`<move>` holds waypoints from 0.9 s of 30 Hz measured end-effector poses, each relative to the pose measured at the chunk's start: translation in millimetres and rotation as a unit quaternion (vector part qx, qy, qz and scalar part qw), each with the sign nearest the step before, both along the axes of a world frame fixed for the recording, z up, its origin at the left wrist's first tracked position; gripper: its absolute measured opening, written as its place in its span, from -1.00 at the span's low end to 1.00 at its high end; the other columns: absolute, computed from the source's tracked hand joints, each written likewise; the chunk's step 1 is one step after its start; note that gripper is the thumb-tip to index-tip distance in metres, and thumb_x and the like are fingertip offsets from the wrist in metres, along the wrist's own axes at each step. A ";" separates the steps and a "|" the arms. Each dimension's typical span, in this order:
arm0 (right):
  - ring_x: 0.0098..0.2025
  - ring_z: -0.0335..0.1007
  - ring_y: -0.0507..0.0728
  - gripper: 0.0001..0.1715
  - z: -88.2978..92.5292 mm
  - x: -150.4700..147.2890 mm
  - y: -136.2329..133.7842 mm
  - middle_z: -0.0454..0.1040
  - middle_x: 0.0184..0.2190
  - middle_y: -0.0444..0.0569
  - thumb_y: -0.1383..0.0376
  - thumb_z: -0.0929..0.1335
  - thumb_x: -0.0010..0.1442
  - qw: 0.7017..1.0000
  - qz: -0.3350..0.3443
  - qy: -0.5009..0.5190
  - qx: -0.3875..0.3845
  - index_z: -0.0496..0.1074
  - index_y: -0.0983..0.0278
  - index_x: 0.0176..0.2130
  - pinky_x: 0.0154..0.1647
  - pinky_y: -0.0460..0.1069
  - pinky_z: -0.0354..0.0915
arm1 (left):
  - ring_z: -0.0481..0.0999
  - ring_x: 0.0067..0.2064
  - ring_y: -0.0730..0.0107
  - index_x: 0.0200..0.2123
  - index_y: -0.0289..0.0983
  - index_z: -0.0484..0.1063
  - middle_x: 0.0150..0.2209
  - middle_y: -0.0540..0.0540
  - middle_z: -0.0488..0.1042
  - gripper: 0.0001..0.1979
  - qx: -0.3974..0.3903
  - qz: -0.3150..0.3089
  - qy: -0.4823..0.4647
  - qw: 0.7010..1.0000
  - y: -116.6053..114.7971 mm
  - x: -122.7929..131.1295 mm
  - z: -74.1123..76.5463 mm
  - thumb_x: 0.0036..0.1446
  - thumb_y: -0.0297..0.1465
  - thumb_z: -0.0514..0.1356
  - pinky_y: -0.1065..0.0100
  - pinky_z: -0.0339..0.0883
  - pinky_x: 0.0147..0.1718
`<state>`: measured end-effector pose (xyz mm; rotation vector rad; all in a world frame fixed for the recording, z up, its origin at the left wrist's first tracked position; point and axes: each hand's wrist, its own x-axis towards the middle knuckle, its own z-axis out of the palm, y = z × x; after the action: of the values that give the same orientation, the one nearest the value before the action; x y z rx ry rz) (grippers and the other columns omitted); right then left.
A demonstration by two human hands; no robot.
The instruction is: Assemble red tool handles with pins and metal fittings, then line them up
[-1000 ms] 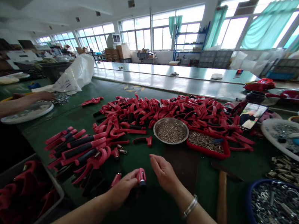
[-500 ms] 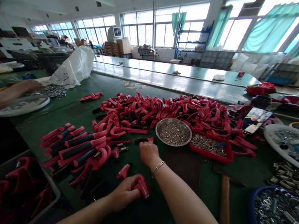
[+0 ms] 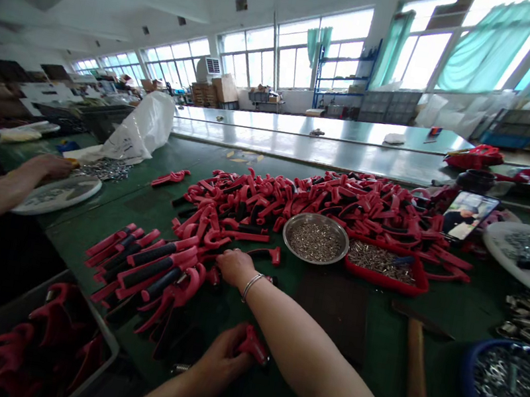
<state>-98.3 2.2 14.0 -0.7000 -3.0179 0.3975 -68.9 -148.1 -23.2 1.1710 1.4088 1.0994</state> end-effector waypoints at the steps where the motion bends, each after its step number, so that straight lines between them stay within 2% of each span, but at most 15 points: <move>1: -0.10 0.34 0.16 -0.70 -0.4 -6.5 1.3 0.42 -0.15 0.07 0.24 0.19 0.24 1.000 -0.012 -0.014 -0.010 0.40 0.29 -0.14 -0.12 0.06 0.26 | 0.24 -0.41 0.49 -0.40 -0.32 0.28 -0.46 0.01 0.31 -0.87 -0.001 0.002 -0.006 1.000 0.5 -1.2 -0.3 -0.10 -0.56 0.05 0.46 0.11 -0.41; 6: -0.14 0.33 0.11 -0.68 0.6 -24.9 5.7 0.38 -0.12 0.00 0.19 0.28 0.18 0.993 -0.077 -0.052 -0.071 0.34 0.32 -0.11 -0.13 0.12 0.29 | 0.25 -0.40 0.48 -0.37 -0.30 0.32 -0.45 0.03 0.33 -0.77 -0.002 -0.017 0.013 1.000 4.0 2.8 -5.0 -0.17 -0.62 0.04 0.46 0.11 -0.40; 9: -0.12 0.33 0.13 -0.69 2.6 -8.6 14.5 0.38 -0.12 0.04 0.21 0.30 0.16 0.988 -0.102 -0.017 -0.112 0.36 0.35 -0.14 -0.12 0.11 0.28 | 0.21 -0.45 0.51 -0.42 -0.30 0.31 -0.50 0.04 0.30 -0.82 -0.005 -0.020 0.019 1.000 2.9 10.7 -5.1 -0.16 -0.61 0.05 0.47 0.08 -0.45; 12: -0.15 0.34 0.17 -0.77 5.3 37.0 30.2 0.44 -0.23 0.13 0.26 0.36 0.07 0.977 -0.126 0.037 -0.165 0.43 0.41 -0.31 -0.21 0.00 0.27 | 0.19 -0.48 0.54 -0.46 -0.31 0.29 -0.52 0.05 0.26 -0.91 -0.009 0.002 -0.020 1.000 5.3 17.8 -1.0 -0.13 -0.55 0.08 0.48 0.06 -0.48; 14: -0.34 0.38 0.09 -0.76 6.7 79.1 37.5 0.47 -0.39 0.06 0.23 0.34 0.08 0.963 -0.141 0.067 -0.221 0.44 0.40 -0.36 -0.42 -0.09 0.26 | 0.15 -0.55 0.57 -0.42 -0.30 0.27 -0.58 0.08 0.21 -0.91 -0.049 0.044 -0.104 0.992 11.5 20.6 3.2 -0.10 -0.47 0.10 0.48 0.02 -0.56; 16: -0.49 0.33 -0.01 -0.66 6.4 122.3 35.7 0.46 -0.41 0.00 0.17 0.24 0.17 0.943 -0.159 0.105 -0.273 0.39 0.38 -0.19 -0.59 -0.15 0.17 | 0.08 -0.63 0.60 -0.37 -0.28 0.24 -0.64 0.14 0.13 -0.85 -0.091 0.091 -0.210 0.969 21.5 22.2 7.9 -0.08 -0.40 0.11 0.50 -0.05 -0.64; 18: -0.54 0.27 -0.06 -0.60 3.6 158.8 23.3 0.45 -0.38 -0.02 0.15 0.20 0.19 0.922 -0.180 0.137 -0.313 0.32 0.37 -0.09 -0.65 -0.18 0.11 | 0.03 -0.66 0.62 -0.32 -0.27 0.21 -0.67 0.17 0.09 -0.77 -0.090 0.131 -0.284 0.945 33.5 23.6 12.2 -0.08 -0.34 0.15 0.52 -0.10 -0.67; 19: -0.56 0.24 -0.08 -0.58 1.3 172.9 14.1 0.43 -0.40 -0.04 0.14 0.22 0.17 0.899 -0.194 0.166 -0.357 0.30 0.37 -0.08 -0.68 -0.19 0.08 | 0.03 -0.66 0.63 -0.31 -0.27 0.21 -0.67 0.17 0.09 -0.73 -0.079 0.143 -0.305 0.938 39.5 24.7 13.7 -0.08 -0.31 0.18 0.53 -0.10 -0.67; 21: -0.57 0.20 -0.09 -0.54 -3.8 192.3 -6.1 0.40 -0.42 -0.08 0.11 0.31 0.06 0.810 -0.224 0.250 -0.481 0.32 0.36 -0.12 -0.70 -0.21 0.04 | 0.03 -0.66 0.66 -0.31 -0.29 0.22 -0.67 0.18 0.09 -0.65 -0.063 0.150 -0.324 0.932 50.1 28.1 14.9 -0.11 -0.22 0.23 0.55 -0.10 -0.67; 22: -0.56 0.20 -0.09 -0.52 -5.9 198.4 -15.6 0.38 -0.43 -0.09 0.10 0.35 0.00 0.768 -0.235 0.285 -0.523 0.34 0.35 -0.14 -0.71 -0.21 0.04 | 0.03 -0.66 0.66 -0.33 -0.29 0.22 -0.68 0.18 0.09 -0.62 -0.062 0.146 -0.321 0.934 54.1 30.5 14.4 -0.12 -0.19 0.25 0.55 -0.09 -0.68; 23: -0.55 0.21 -0.08 -0.51 -7.4 202.6 -24.1 0.37 -0.43 -0.10 0.10 0.38 -0.03 0.739 -0.243 0.311 -0.547 0.35 0.34 -0.16 -0.72 -0.20 0.05 | 0.03 -0.67 0.67 -0.35 -0.30 0.22 -0.69 0.18 0.09 -0.60 -0.062 0.139 -0.310 0.938 57.3 33.4 13.5 -0.14 -0.17 0.26 0.55 -0.08 -0.68; 24: -0.54 0.23 -0.05 -0.51 -8.1 205.6 -31.3 0.35 -0.44 -0.11 0.09 0.38 -0.05 0.731 -0.249 0.322 -0.548 0.35 0.34 -0.17 -0.72 -0.20 0.07 | 0.04 -0.67 0.66 -0.36 -0.30 0.23 -0.69 0.18 0.11 -0.60 -0.062 0.131 -0.295 0.945 59.7 36.5 12.4 -0.16 -0.16 0.27 0.55 -0.07 -0.69; 25: -0.52 0.25 -0.03 -0.52 -8.1 207.8 -37.1 0.35 -0.46 -0.11 0.09 0.38 -0.04 0.738 -0.255 0.322 -0.535 0.35 0.33 -0.17 -0.72 -0.18 0.09 | 0.05 -0.68 0.66 -0.37 -0.30 0.23 -0.70 0.17 0.12 -0.60 -0.061 0.125 -0.275 0.951 61.3 39.8 11.5 -0.17 -0.17 0.28 0.54 -0.06 -0.70; 27: -0.51 0.26 0.01 -0.61 -6.2 211.4 -44.7 0.35 -0.48 -0.11 0.12 0.34 0.01 0.785 -0.256 0.298 -0.479 0.36 0.32 -0.21 -0.70 -0.15 0.13 | 0.06 -0.69 0.65 -0.39 -0.30 0.23 -0.71 0.17 0.14 -0.64 -0.066 0.108 -0.235 0.964 63.1 46.2 11.9 -0.16 -0.21 0.27 0.54 -0.06 -0.71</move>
<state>113.1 -42.4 7.8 -1.0787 -1.7639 1.7331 -22.7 -85.0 -11.3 0.6135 1.2257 1.3111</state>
